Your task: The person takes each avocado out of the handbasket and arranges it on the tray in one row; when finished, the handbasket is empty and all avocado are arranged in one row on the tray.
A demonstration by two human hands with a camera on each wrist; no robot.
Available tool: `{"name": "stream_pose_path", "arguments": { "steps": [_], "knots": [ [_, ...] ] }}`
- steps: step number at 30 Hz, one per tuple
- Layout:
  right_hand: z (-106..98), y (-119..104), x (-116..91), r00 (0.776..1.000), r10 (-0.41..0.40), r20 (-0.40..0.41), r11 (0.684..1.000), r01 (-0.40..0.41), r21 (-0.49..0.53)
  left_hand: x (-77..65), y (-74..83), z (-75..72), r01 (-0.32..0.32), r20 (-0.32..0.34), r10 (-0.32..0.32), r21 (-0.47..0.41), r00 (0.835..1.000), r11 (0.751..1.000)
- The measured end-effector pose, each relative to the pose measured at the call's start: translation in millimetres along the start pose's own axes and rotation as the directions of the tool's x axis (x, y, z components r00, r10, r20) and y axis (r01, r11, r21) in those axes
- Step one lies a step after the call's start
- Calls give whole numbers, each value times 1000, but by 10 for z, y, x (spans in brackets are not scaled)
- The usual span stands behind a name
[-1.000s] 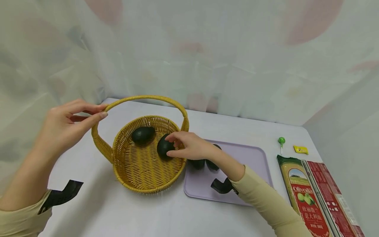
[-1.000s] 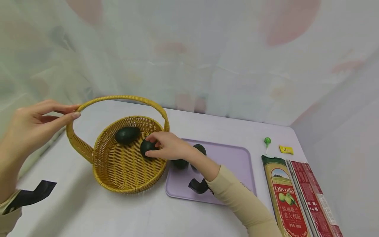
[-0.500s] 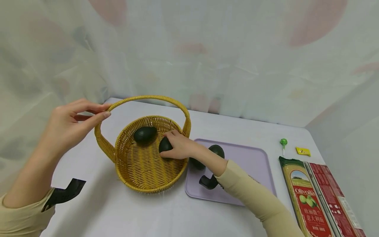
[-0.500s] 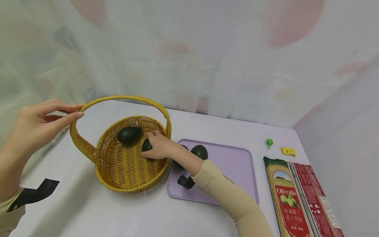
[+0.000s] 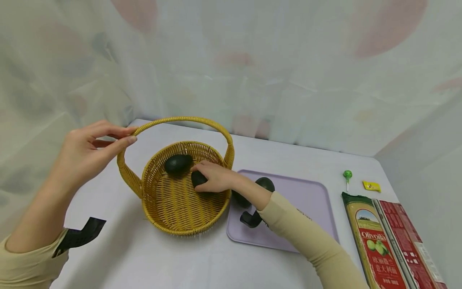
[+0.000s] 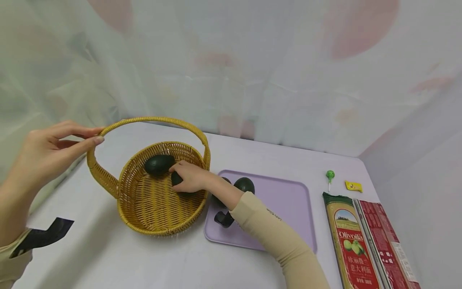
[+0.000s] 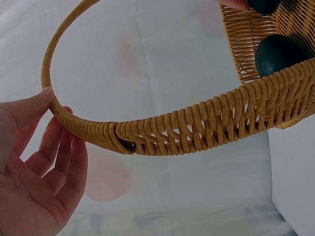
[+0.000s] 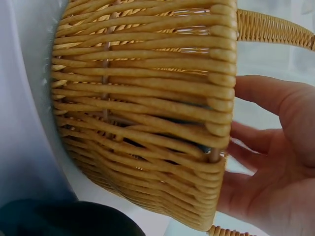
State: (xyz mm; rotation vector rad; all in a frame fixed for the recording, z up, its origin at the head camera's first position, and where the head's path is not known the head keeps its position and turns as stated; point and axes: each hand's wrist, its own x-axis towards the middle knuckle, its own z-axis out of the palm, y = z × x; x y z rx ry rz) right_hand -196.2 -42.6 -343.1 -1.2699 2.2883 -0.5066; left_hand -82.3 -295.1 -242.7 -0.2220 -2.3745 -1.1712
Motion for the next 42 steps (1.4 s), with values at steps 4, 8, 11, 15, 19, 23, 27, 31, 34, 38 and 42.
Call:
{"name": "stream_pose_path", "arguments": {
  "steps": [4,8,11,15,19,23,27,31,34,38,42],
  "knots": [
    [-2,-13,33,996,-88,4,996,87,16,-2,-13,-8,-3,2,3,-10,1000,1000],
    [4,-19,68,994,-106,35,990,102,94,-2,-8,-7,0,0,0,-6,1000,1000],
    [-3,-26,100,989,-110,98,986,97,134,0,0,-4,3,-1,-3,4,1000,1000],
    [-35,-49,146,976,-125,181,986,101,134,0,0,-6,10,2,-10,6,1000,1000],
    [-65,-55,210,957,-144,251,980,104,169,-1,-3,-8,16,1,-16,2,1000,1000],
    [-92,-65,280,924,-178,338,969,106,221,-4,-7,-8,23,0,-23,11,1000,1000],
    [-111,-88,357,880,-212,425,963,114,244,-1,1,-6,25,3,-25,8,1000,1000],
    [-124,-115,424,823,-222,522,960,90,266,3,9,-6,17,6,-17,8,1000,1000],
    [-127,-131,461,783,-200,589,962,42,270,4,15,-8,13,11,-13,11,1000,1000],
    [-124,-142,512,739,-169,652,961,-23,275,3,20,-12,12,16,-12,10,1000,1000],
    [-118,-135,557,709,-167,686,957,-51,285,0,11,-14,16,15,-16,15,1000,1000]
  ]
}}
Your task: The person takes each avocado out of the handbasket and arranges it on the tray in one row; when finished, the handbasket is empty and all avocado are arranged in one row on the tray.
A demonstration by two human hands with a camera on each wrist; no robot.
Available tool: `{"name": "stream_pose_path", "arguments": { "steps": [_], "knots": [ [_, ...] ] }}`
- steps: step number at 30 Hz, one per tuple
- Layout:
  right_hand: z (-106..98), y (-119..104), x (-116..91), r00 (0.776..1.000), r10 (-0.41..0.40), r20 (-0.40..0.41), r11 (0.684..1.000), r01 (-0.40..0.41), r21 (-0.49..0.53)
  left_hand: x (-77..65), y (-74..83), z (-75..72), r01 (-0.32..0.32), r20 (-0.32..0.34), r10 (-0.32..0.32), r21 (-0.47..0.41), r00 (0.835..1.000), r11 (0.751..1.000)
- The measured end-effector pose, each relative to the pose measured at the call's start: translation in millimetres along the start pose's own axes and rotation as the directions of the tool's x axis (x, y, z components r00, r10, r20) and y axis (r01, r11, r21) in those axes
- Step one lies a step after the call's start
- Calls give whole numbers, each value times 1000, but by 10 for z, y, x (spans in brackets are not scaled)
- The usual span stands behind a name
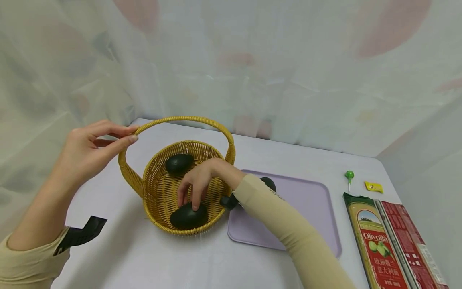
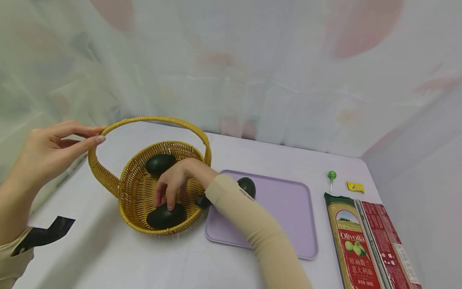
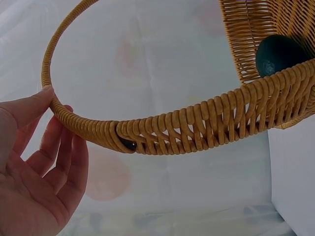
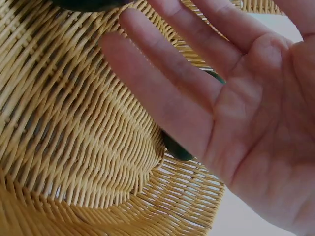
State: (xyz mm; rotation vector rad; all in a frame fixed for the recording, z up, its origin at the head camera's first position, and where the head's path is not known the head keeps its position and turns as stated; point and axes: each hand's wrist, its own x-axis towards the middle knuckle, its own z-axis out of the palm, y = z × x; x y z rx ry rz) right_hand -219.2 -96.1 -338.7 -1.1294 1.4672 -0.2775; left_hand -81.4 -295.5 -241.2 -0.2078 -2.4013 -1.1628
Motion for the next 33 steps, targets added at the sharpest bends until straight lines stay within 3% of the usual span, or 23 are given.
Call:
{"name": "stream_pose_path", "arguments": {
  "steps": [19,33],
  "knots": [
    [78,-78,125,994,100,40,994,-98,-51,-10,21,-14,-1,5,1,-24,1000,1000],
    [83,-98,-20,999,33,19,993,-31,-110,-3,15,-16,-3,8,4,-30,1000,1000]
  ]
}}
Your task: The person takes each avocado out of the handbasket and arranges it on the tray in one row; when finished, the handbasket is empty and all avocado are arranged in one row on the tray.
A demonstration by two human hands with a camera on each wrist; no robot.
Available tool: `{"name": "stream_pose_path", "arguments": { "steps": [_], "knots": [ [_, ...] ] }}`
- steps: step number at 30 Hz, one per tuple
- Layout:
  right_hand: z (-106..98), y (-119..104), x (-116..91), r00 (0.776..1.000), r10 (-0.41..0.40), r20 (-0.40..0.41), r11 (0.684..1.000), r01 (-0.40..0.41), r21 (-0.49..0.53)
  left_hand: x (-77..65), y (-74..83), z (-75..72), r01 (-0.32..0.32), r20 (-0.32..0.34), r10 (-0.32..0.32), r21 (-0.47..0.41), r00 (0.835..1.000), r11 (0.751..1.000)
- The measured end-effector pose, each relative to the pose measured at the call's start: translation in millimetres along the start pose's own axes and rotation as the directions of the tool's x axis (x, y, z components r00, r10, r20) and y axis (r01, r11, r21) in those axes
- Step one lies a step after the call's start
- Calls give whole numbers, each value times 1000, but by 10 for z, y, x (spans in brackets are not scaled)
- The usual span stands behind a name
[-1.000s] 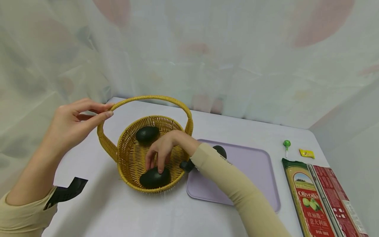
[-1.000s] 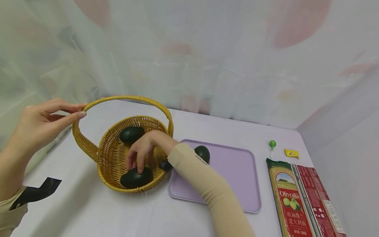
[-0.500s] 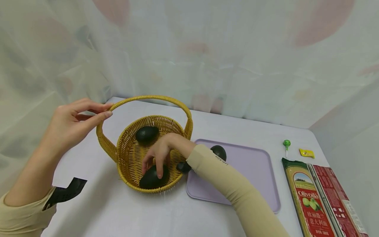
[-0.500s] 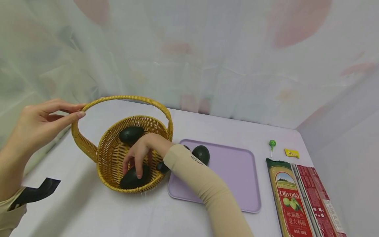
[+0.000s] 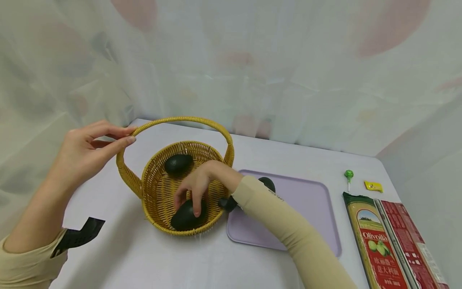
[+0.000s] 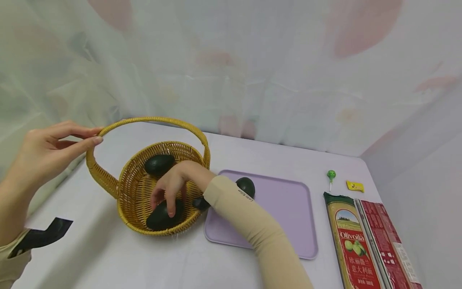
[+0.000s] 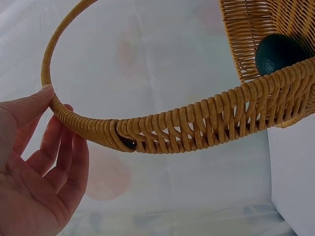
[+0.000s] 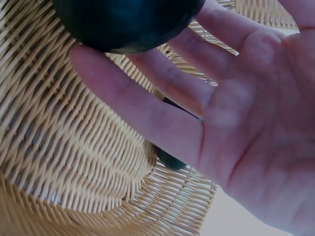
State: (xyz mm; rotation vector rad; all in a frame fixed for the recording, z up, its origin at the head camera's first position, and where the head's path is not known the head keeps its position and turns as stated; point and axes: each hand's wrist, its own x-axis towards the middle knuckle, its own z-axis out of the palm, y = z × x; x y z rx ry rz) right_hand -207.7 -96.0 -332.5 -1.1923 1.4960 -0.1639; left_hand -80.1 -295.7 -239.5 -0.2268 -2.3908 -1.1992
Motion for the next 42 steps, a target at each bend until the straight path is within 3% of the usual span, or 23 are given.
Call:
{"name": "stream_pose_path", "arguments": {
  "steps": [10,19,32,42],
  "knots": [
    [31,-23,-280,995,-82,-61,997,81,-15,1,9,5,13,-2,-13,4,1000,1000],
    [77,-24,-498,967,-210,-146,975,195,-112,9,-15,-4,32,6,-32,1,999,999],
    [283,85,-879,945,-190,-266,979,165,-116,7,-25,-19,50,15,-50,-8,999,999],
    [462,312,-1230,927,-165,-336,986,162,-39,-1,-44,-47,38,5,-38,-2,999,999]
  ]
}}
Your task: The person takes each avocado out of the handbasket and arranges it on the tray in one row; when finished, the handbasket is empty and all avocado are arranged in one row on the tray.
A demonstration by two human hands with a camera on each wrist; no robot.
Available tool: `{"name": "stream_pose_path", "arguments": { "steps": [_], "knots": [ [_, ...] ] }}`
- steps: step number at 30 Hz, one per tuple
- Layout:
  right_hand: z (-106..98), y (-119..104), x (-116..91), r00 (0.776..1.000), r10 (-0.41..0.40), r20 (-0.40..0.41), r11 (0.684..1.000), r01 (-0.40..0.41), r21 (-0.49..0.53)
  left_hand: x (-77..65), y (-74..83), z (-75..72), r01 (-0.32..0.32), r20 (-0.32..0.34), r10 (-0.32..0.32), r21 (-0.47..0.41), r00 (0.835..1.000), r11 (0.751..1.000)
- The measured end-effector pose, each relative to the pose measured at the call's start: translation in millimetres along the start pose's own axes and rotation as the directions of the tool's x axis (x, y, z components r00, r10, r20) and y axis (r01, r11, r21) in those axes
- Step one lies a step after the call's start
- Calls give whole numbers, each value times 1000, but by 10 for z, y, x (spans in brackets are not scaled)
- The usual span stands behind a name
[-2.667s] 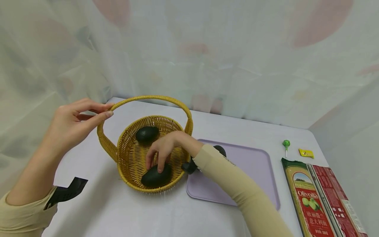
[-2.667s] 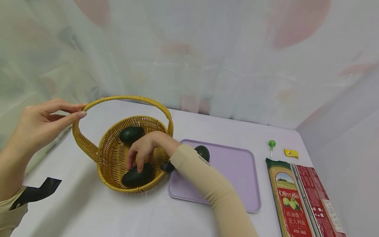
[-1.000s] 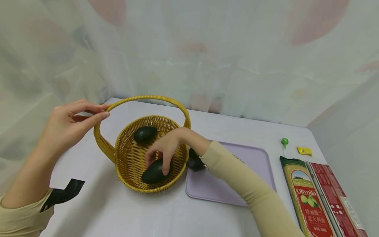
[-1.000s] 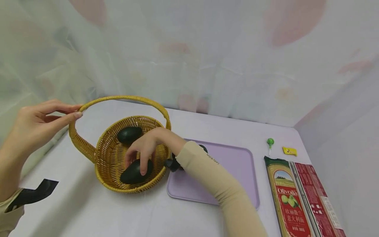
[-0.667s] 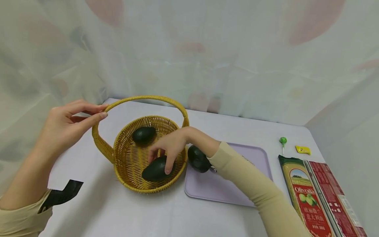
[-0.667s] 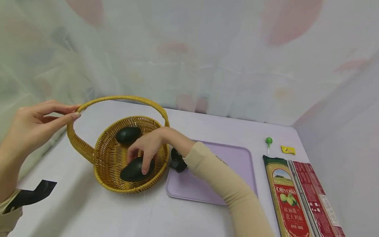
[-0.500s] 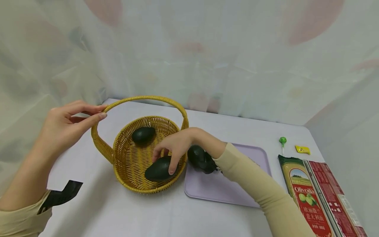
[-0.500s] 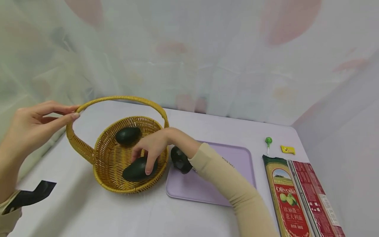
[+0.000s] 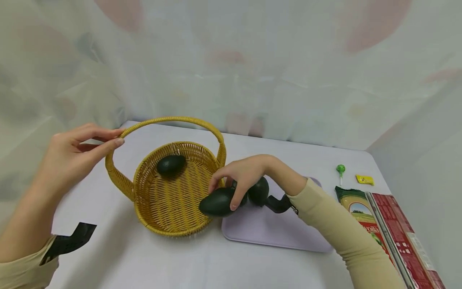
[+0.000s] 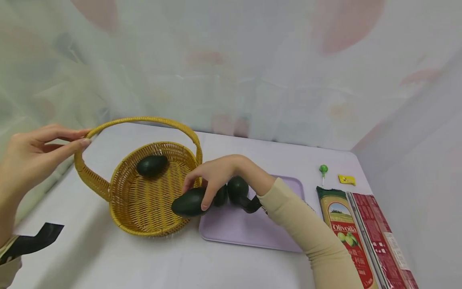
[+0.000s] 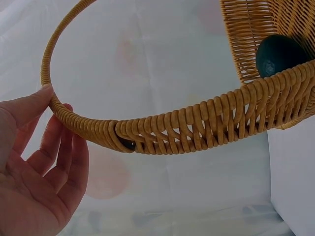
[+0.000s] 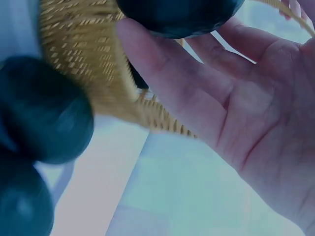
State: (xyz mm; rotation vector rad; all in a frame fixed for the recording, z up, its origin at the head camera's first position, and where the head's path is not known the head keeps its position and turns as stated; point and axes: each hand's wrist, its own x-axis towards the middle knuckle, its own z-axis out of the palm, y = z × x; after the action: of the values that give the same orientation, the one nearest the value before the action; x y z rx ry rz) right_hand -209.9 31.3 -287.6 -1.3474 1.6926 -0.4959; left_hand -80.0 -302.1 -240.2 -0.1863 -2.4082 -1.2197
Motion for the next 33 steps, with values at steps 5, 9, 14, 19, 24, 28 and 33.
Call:
{"name": "stream_pose_path", "arguments": {
  "steps": [5,9,14,19,24,28,33],
  "knots": [
    [37,150,-182,999,-14,-31,999,15,31,-8,-10,-15,0,-9,0,-7,1000,1000],
    [72,259,-322,998,5,-55,998,-2,56,-15,-17,-22,0,-13,0,-8,1000,1000],
    [129,365,-496,993,83,-81,993,-75,93,-23,-22,-26,13,-9,-13,-5,1000,1000],
    [190,477,-647,988,105,-111,989,-92,114,-25,-20,-24,21,-15,-21,2,1000,1000],
    [274,606,-793,983,117,-142,981,-92,170,-19,-23,-12,0,-25,0,-6,1000,1000],
    [359,711,-898,976,134,-170,973,-97,209,-15,-29,-8,-3,-22,3,-23,1000,1000],
    [494,873,-1049,963,179,-200,963,-130,235,-8,-29,1,8,-16,-8,-32,1000,999]
  ]
}}
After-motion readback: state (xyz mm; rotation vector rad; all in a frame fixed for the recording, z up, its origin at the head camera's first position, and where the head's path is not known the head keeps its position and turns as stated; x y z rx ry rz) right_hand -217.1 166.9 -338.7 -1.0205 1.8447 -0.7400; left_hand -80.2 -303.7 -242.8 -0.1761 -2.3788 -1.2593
